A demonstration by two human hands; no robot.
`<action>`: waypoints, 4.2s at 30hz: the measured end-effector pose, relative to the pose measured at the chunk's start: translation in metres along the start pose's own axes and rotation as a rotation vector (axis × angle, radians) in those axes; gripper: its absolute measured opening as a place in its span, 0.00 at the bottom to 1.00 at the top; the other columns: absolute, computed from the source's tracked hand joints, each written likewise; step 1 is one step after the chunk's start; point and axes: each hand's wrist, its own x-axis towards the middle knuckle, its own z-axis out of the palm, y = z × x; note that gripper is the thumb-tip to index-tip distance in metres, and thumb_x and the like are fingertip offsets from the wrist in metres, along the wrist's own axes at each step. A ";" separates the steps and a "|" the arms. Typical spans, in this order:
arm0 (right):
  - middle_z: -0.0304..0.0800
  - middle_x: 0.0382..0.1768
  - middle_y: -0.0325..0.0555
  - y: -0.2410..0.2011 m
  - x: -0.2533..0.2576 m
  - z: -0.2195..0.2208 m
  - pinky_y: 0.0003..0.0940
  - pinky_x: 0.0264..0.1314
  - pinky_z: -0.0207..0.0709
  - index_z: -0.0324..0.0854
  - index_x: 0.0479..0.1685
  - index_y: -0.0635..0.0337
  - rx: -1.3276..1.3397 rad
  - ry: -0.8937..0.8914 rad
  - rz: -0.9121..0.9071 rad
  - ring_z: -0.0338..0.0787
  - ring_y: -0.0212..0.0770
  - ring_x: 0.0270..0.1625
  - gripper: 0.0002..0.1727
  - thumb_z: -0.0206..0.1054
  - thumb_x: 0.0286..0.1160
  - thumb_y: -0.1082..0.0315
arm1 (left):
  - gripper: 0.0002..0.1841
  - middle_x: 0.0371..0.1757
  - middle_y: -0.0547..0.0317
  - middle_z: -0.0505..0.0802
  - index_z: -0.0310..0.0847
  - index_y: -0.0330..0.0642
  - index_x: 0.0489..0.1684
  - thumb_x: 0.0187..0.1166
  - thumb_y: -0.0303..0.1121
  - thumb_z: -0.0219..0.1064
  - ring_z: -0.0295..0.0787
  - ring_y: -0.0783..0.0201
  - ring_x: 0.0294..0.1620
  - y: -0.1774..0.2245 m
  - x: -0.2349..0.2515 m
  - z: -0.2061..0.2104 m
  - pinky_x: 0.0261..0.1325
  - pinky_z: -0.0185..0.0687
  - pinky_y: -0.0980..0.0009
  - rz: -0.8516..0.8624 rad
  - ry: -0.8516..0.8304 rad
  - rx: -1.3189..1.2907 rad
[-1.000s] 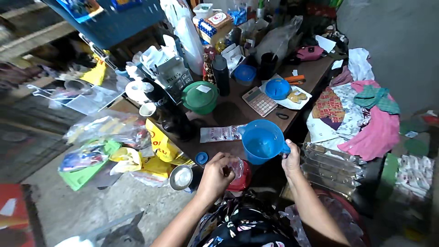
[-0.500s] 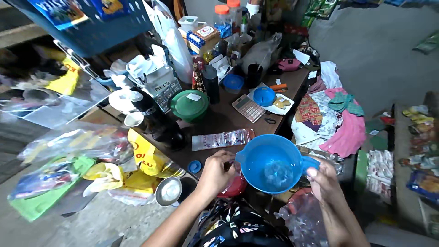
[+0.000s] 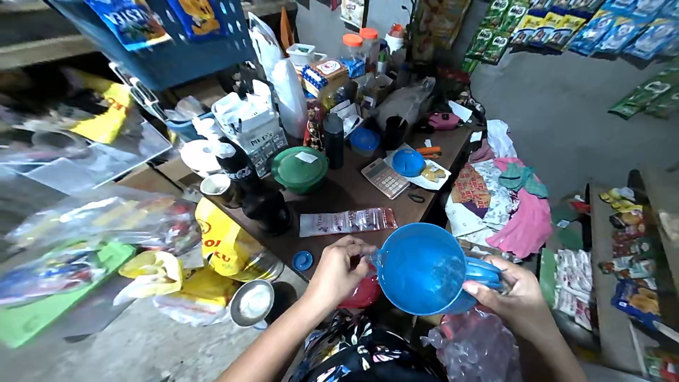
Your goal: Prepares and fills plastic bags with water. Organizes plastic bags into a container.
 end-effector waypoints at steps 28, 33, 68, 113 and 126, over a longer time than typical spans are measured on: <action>0.89 0.29 0.18 -0.047 0.016 -0.002 0.11 0.36 0.82 0.86 0.34 0.45 -0.116 -0.038 -0.209 0.86 0.13 0.32 0.17 0.79 0.64 0.44 | 0.11 0.54 0.59 0.93 0.94 0.43 0.48 0.75 0.30 0.66 0.89 0.79 0.51 0.019 -0.010 -0.036 0.54 0.84 0.83 -0.017 -0.014 -0.134; 0.90 0.30 0.17 -0.055 0.020 -0.003 0.11 0.37 0.82 0.87 0.35 0.44 -0.088 -0.060 -0.230 0.87 0.14 0.33 0.15 0.78 0.65 0.45 | 0.11 0.53 0.62 0.93 0.94 0.44 0.48 0.74 0.30 0.68 0.89 0.81 0.49 0.029 -0.008 -0.045 0.52 0.84 0.85 -0.035 -0.039 -0.145; 0.89 0.27 0.13 -0.136 0.052 -0.036 0.10 0.27 0.80 0.90 0.38 0.32 -0.269 -0.032 -0.298 0.86 0.13 0.27 0.16 0.77 0.62 0.36 | 0.08 0.37 0.67 0.94 0.91 0.42 0.46 0.72 0.25 0.73 0.88 0.80 0.33 0.093 0.011 -0.091 0.42 0.86 0.79 -0.178 -0.071 -0.139; 0.90 0.27 0.16 -0.157 0.055 -0.034 0.13 0.30 0.83 0.89 0.36 0.33 -0.353 -0.058 -0.309 0.88 0.15 0.29 0.19 0.76 0.61 0.33 | 0.13 0.59 0.64 0.92 0.93 0.48 0.54 0.73 0.30 0.70 0.89 0.79 0.47 0.073 0.001 -0.088 0.51 0.85 0.81 -0.070 -0.083 -0.088; 0.89 0.26 0.16 -0.157 0.056 -0.034 0.12 0.26 0.81 0.89 0.34 0.33 -0.387 -0.066 -0.299 0.87 0.14 0.27 0.19 0.76 0.61 0.32 | 0.13 0.58 0.64 0.92 0.93 0.47 0.53 0.73 0.29 0.70 0.90 0.79 0.47 0.072 -0.001 -0.086 0.51 0.87 0.81 -0.057 -0.074 -0.116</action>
